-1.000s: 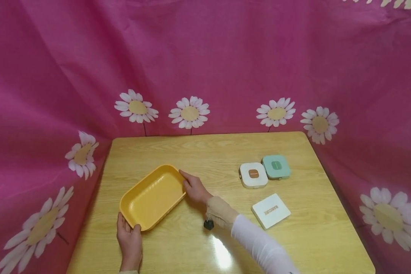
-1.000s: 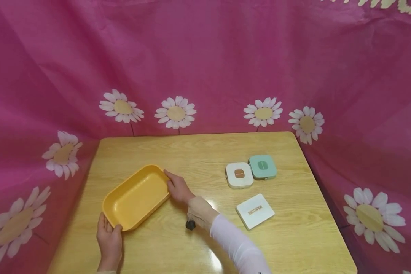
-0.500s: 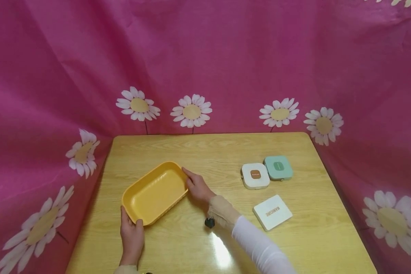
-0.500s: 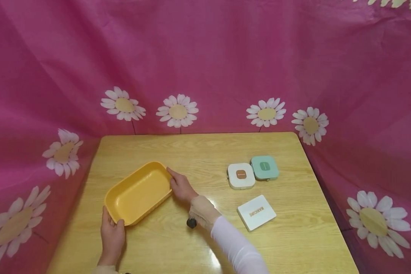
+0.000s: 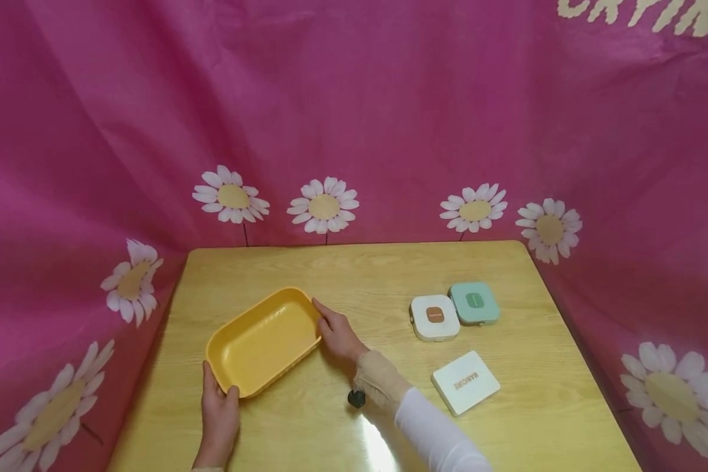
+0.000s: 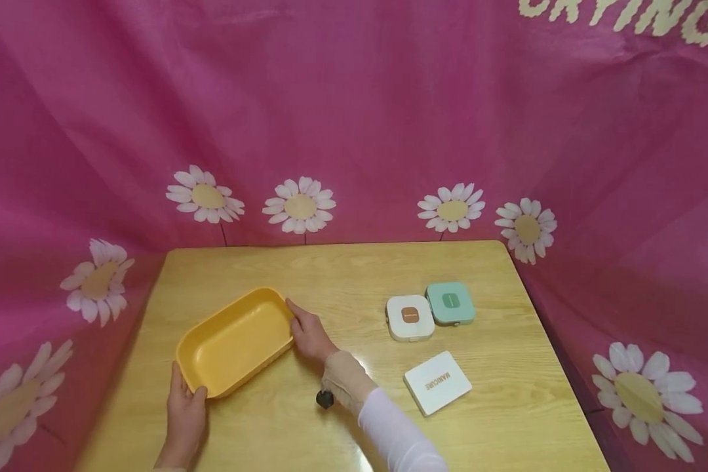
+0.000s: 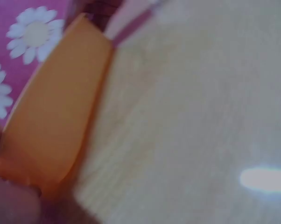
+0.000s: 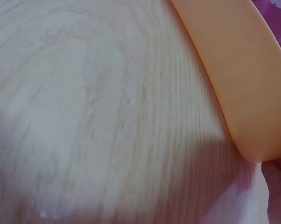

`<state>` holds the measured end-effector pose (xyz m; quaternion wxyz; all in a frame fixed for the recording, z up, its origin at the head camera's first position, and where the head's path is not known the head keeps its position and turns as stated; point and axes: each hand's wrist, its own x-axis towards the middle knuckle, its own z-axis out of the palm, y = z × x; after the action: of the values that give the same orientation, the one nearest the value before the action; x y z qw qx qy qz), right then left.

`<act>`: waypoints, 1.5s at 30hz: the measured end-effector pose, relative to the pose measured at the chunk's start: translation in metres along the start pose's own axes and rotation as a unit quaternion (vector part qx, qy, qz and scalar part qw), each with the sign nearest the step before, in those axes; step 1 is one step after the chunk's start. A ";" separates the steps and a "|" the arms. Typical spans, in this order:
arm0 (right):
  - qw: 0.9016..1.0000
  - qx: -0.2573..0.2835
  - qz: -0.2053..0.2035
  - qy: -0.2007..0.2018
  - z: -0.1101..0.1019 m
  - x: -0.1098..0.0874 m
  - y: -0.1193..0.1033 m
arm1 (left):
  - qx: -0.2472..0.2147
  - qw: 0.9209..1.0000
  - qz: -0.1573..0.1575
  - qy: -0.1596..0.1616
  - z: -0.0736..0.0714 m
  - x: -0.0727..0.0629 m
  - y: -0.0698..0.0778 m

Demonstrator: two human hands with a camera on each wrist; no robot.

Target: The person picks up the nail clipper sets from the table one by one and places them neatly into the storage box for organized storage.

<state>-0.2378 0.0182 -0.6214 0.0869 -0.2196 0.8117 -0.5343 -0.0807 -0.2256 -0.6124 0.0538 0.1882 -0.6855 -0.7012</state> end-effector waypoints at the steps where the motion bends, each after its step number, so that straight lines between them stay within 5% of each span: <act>1: 1.000 0.003 0.001 0.002 0.000 0.001 0.000 | -0.008 1.000 -0.001 -0.010 -0.002 0.002 0.001; 6: 1.000 0.004 0.002 0.018 -0.002 0.006 0.003 | -0.036 0.998 -0.011 -0.047 -0.008 0.012 0.006; 16: 0.997 0.039 0.020 0.058 -0.007 0.008 0.015 | -0.024 1.000 0.006 -0.015 0.005 0.031 0.002; 25: 0.986 0.135 0.047 0.089 -0.006 0.001 0.014 | -0.039 0.999 0.018 -0.027 0.005 0.055 0.003; 34: 0.984 0.138 0.052 0.098 -0.012 -0.006 0.011 | -0.048 0.998 0.011 -0.034 0.012 0.064 0.001; 45: 0.970 0.204 0.076 0.105 -0.016 -0.007 0.023 | -0.047 0.997 0.009 -0.056 0.019 0.077 0.005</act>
<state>-0.2436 0.0417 -0.6360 0.0850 -0.0775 0.7044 -0.7004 -0.1590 -0.2338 -0.6222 0.0304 0.1398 -0.6552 -0.7418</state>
